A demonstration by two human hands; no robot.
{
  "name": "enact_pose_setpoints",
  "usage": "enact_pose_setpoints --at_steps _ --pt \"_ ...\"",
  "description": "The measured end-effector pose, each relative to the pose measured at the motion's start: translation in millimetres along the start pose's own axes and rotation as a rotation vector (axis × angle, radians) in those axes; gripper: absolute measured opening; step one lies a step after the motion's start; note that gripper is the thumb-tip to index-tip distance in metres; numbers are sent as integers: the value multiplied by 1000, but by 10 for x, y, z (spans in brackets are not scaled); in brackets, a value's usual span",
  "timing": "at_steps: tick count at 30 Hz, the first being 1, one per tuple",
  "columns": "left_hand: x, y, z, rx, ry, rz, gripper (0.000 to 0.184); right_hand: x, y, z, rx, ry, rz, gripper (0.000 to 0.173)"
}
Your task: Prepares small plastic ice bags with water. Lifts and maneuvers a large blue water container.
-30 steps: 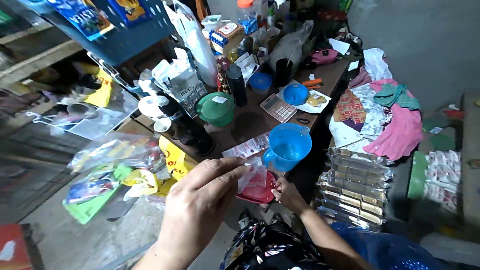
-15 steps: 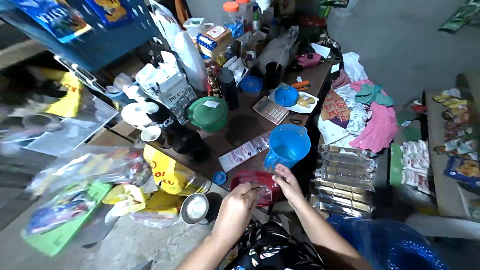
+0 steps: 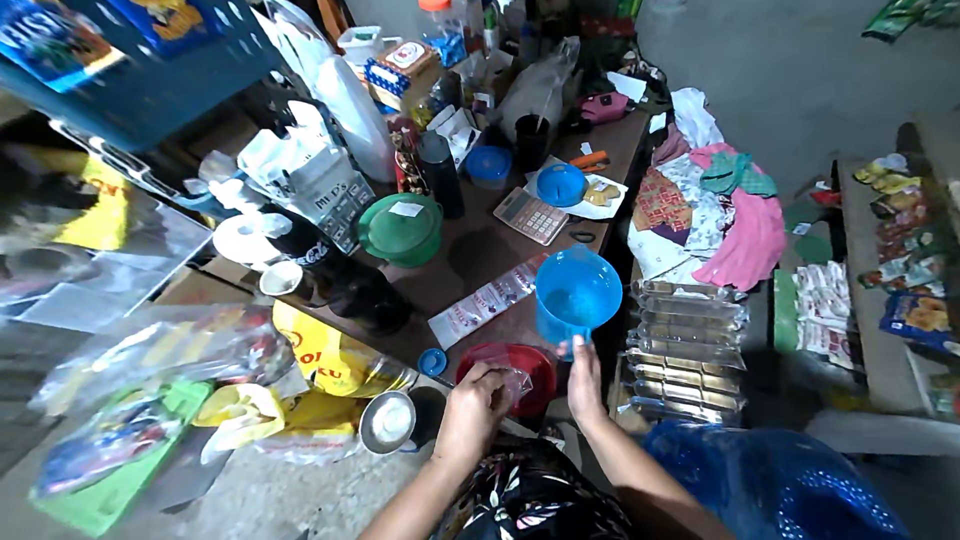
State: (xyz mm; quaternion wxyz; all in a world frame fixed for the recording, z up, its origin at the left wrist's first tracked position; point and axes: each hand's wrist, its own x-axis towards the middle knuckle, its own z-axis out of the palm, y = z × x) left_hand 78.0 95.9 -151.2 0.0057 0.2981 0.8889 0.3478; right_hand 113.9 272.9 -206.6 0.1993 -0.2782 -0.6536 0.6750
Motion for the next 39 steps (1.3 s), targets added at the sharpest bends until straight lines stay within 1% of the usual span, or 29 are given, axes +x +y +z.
enact_pose_setpoints --at_steps 2,5,7,9,14,19,22,26,28,32,34,39 --pt "39 16 12 -26 -24 -42 18 64 60 -135 104 141 -50 42" --pt "111 30 53 -59 -31 -74 18 257 66 -266 246 344 -80 44" --pt "153 27 85 -71 -4 -70 17 390 66 -376 314 411 -86 45" --pt "197 30 94 -78 6 -79 17 509 76 -529 362 397 -81 44" --pt "302 83 96 -114 -11 -153 18 698 105 -890 404 286 -84 39" --pt "382 139 67 -138 -50 -195 20 567 -72 -1068 429 268 -87 32" --pt "408 154 70 -153 -51 -184 21 450 -242 -1174 467 202 -111 24" --pt "429 240 0 -207 -83 -192 25 237 -523 -1209 487 145 -108 23" --pt "417 266 -35 -228 -68 -183 25 135 -619 -1214 487 93 -114 22" --pt "356 285 -66 -305 40 -121 16 -11 -724 -1232 400 63 -117 23" --pt "333 293 -92 -312 76 -101 17 -61 -756 -1237 378 38 -123 26" --pt "286 350 -197 -305 61 -117 18 -158 -834 -1253 371 6 -111 26"
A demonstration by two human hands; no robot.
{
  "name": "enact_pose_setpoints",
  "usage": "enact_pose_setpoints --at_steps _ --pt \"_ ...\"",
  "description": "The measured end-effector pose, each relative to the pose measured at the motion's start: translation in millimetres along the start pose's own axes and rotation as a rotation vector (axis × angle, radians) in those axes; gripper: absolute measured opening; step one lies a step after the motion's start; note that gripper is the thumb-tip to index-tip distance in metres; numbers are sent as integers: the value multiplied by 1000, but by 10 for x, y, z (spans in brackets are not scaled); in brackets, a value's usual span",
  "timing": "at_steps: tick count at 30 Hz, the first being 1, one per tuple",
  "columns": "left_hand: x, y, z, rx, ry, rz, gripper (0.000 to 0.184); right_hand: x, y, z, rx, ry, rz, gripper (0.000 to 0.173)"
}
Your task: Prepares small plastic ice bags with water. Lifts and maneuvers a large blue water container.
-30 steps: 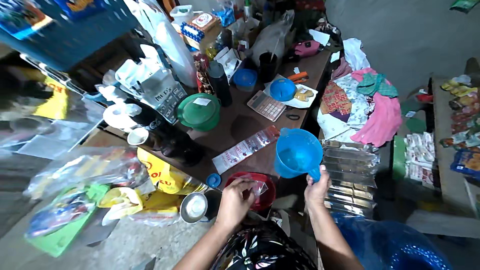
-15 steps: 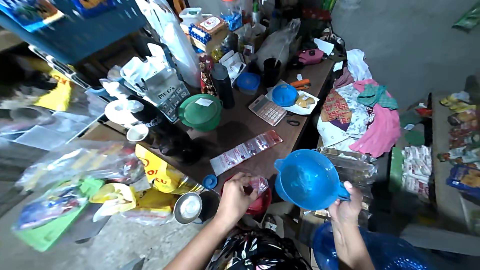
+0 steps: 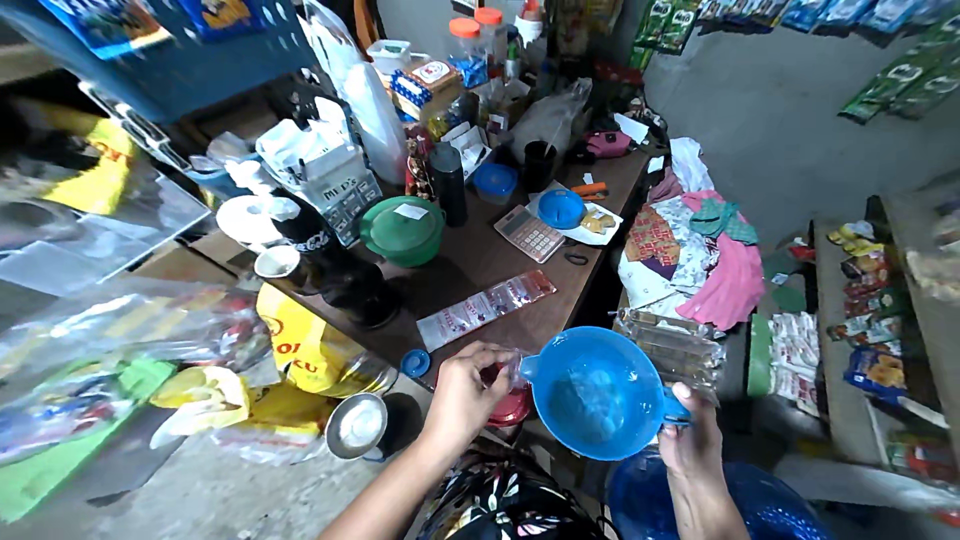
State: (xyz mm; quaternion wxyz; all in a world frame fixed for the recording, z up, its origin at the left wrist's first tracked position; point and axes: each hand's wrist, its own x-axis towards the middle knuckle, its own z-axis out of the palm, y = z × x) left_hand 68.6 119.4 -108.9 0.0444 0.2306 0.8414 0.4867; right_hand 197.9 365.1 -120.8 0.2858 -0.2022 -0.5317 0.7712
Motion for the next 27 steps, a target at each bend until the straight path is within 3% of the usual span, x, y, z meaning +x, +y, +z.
enact_pose_setpoints --at_steps 5,27 --pt "-56 54 -63 -2 -22 16 22 -61 -101 40 -40 23 -2 21" --pt "-135 275 -279 34 -18 92 21 -177 -552 110 -323 -209 -129 21"
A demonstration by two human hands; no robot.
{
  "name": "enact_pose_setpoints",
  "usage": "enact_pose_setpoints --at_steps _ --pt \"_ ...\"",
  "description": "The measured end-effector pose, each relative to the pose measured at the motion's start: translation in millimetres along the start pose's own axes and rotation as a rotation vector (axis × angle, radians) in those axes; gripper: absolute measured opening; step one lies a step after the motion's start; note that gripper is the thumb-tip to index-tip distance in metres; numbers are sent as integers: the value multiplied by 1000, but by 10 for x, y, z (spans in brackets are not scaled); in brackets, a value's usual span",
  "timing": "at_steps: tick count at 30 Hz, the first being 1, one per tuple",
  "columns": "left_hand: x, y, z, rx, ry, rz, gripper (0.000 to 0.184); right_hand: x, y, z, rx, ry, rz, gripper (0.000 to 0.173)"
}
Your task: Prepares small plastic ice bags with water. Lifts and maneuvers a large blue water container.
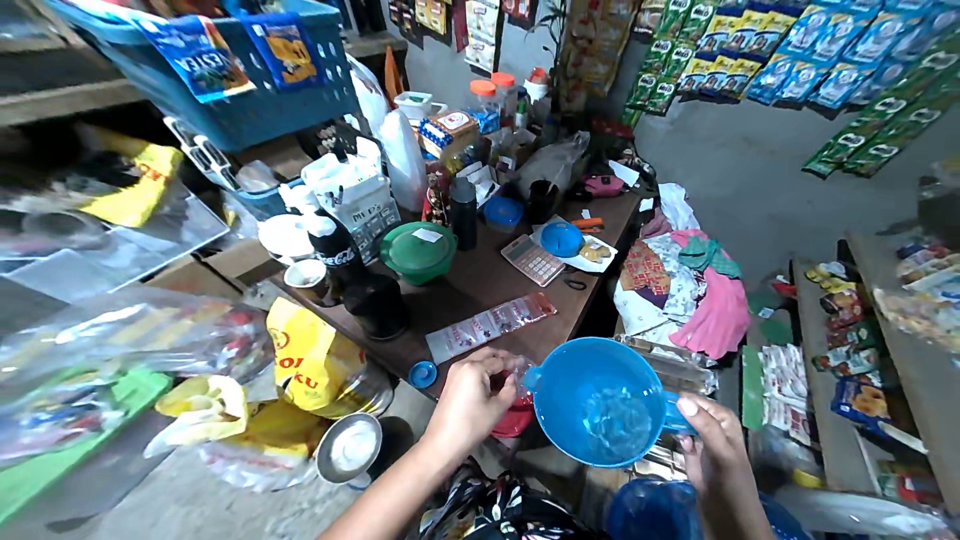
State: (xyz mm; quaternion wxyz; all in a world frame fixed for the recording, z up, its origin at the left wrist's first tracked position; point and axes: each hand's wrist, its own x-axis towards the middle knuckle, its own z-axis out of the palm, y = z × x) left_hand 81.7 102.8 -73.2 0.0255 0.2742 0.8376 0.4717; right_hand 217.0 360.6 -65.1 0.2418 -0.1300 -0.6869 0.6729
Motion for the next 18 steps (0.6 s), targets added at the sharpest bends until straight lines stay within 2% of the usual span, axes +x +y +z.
enact_pose_setpoints --at_steps 10,18 --pt "0 169 -153 56 -33 24 22 -6 -174 -46 -23 -109 -78 11" --pt "39 285 -257 56 -70 -5 22 10 -306 -4 -74 -125 -118 23"
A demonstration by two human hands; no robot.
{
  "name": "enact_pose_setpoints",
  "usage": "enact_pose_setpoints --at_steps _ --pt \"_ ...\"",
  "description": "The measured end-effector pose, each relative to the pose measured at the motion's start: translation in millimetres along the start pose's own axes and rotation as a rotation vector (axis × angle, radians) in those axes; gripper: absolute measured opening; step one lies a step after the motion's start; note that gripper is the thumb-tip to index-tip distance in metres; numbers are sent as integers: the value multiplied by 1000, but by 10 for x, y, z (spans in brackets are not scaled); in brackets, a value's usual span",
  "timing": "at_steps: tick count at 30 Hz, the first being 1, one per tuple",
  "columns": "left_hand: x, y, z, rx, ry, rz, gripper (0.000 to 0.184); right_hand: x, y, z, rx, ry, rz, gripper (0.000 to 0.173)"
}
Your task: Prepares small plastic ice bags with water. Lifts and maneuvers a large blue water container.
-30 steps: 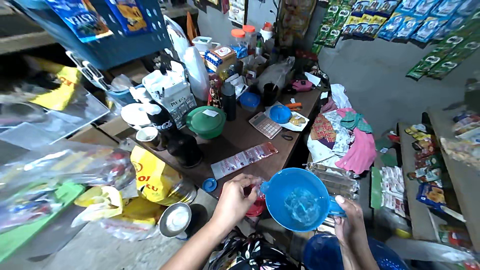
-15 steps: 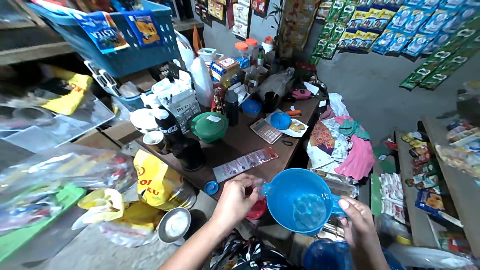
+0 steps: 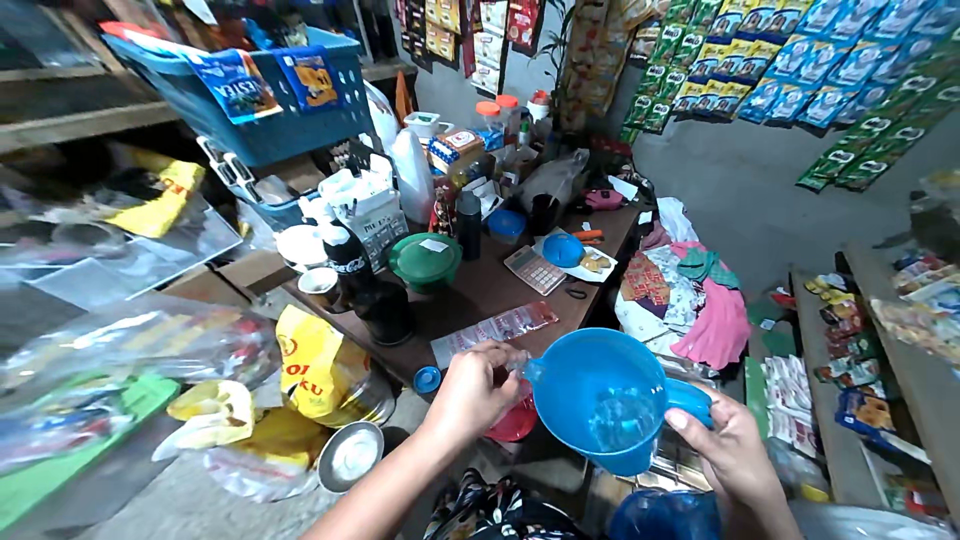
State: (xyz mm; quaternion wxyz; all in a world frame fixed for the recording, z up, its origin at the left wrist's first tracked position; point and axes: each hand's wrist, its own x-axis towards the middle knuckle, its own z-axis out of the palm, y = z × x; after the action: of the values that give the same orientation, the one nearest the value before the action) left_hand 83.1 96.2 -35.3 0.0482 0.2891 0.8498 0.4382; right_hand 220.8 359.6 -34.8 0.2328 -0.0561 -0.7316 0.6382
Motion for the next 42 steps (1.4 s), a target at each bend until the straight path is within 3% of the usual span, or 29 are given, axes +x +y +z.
enact_pose_setpoints --at_steps 42 --pt "274 456 -620 158 -46 52 11 336 -671 70 99 -56 -183 28"
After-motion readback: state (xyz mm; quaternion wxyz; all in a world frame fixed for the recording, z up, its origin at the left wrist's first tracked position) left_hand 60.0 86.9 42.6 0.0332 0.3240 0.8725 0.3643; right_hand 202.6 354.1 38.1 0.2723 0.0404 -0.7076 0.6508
